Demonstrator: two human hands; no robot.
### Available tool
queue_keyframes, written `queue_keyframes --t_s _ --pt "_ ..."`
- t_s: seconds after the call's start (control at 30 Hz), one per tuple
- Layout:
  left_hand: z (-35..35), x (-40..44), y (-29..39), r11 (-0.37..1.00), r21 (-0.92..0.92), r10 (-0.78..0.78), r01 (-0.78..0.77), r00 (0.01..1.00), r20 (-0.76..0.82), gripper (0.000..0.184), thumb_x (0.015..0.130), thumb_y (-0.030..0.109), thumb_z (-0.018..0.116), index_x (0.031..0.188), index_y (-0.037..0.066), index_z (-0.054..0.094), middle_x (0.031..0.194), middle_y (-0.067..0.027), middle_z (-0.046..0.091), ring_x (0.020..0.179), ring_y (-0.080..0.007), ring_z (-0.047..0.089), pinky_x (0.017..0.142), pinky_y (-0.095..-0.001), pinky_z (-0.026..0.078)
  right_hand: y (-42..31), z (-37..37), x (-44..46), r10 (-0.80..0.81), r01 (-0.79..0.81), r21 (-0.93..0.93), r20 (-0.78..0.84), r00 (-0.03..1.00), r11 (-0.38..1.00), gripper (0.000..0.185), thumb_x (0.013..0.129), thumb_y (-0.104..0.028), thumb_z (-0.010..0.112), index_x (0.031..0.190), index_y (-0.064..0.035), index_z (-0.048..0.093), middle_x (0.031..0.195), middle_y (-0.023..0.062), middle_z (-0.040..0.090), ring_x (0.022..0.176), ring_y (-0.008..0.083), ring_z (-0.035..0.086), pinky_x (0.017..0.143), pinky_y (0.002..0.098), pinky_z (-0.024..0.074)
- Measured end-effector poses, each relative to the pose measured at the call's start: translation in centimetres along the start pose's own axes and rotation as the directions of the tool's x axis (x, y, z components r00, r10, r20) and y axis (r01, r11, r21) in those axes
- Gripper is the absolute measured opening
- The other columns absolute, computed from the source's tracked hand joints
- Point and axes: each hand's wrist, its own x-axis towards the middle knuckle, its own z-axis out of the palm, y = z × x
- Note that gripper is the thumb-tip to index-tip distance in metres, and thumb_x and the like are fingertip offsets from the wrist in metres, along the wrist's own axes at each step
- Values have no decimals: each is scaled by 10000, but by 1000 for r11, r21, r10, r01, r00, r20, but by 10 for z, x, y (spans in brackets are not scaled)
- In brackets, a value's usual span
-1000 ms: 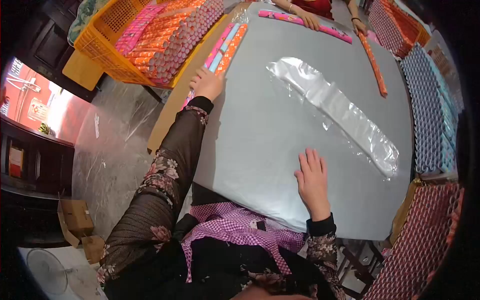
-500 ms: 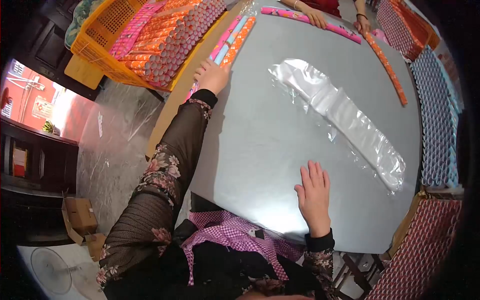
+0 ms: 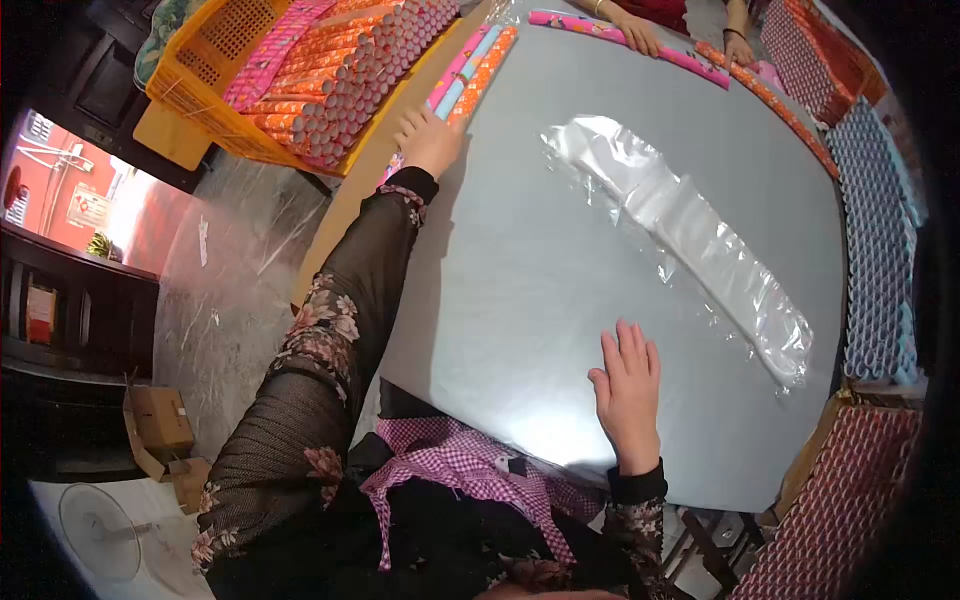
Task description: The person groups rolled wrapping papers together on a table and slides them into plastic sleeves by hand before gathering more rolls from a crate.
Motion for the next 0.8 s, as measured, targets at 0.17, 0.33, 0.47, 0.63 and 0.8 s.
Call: queue_keyframes --t_s 0.17,0.33,0.47,0.63,0.8 --pt "-34 -21 7 928 -207 306 -310 951 -52 556 949 448 504 1208 -42 549 1337 -303 473 1266 -497 401 978 -629 333 1 4 -2 -12 13 17 -39 999 1000 465 884 -138 619 1321 -11 525 1458 186 448 1371 368 386 1131 508 271" --pt "-145 -100 41 641 -730 510 -237 842 174 385 968 339 551 1063 -20 653 883 -69 679 848 -123 606 753 -285 483 2 9 -2 -50 52 9 -111 993 999 427 883 -145 627 1276 3 549 1411 190 484 1342 364 407 1116 507 285" --pt "-253 -178 43 367 -839 697 -402 716 -38 318 966 266 546 1052 -12 673 976 -87 698 923 -166 640 852 -306 488 1 7 -6 -50 61 61 -159 986 996 366 888 -101 611 1241 -5 594 1366 177 545 1292 355 470 1097 473 318" --pt "-337 -224 11 -189 -817 833 -545 351 -428 390 1003 352 493 1090 7 652 1039 -167 695 1018 -358 650 996 -535 420 -63 -66 1 -44 115 301 -231 972 947 336 882 -46 602 1215 -2 618 1240 165 638 1180 317 578 1016 395 421" --pt "-345 -211 32 -362 -816 820 -450 264 -509 401 1000 382 498 1068 19 656 1021 -153 698 1001 -353 649 983 -551 417 -144 -160 1 -249 542 604 -502 828 584 607 909 -326 660 1334 79 504 1308 279 556 1146 360 596 1022 459 438"
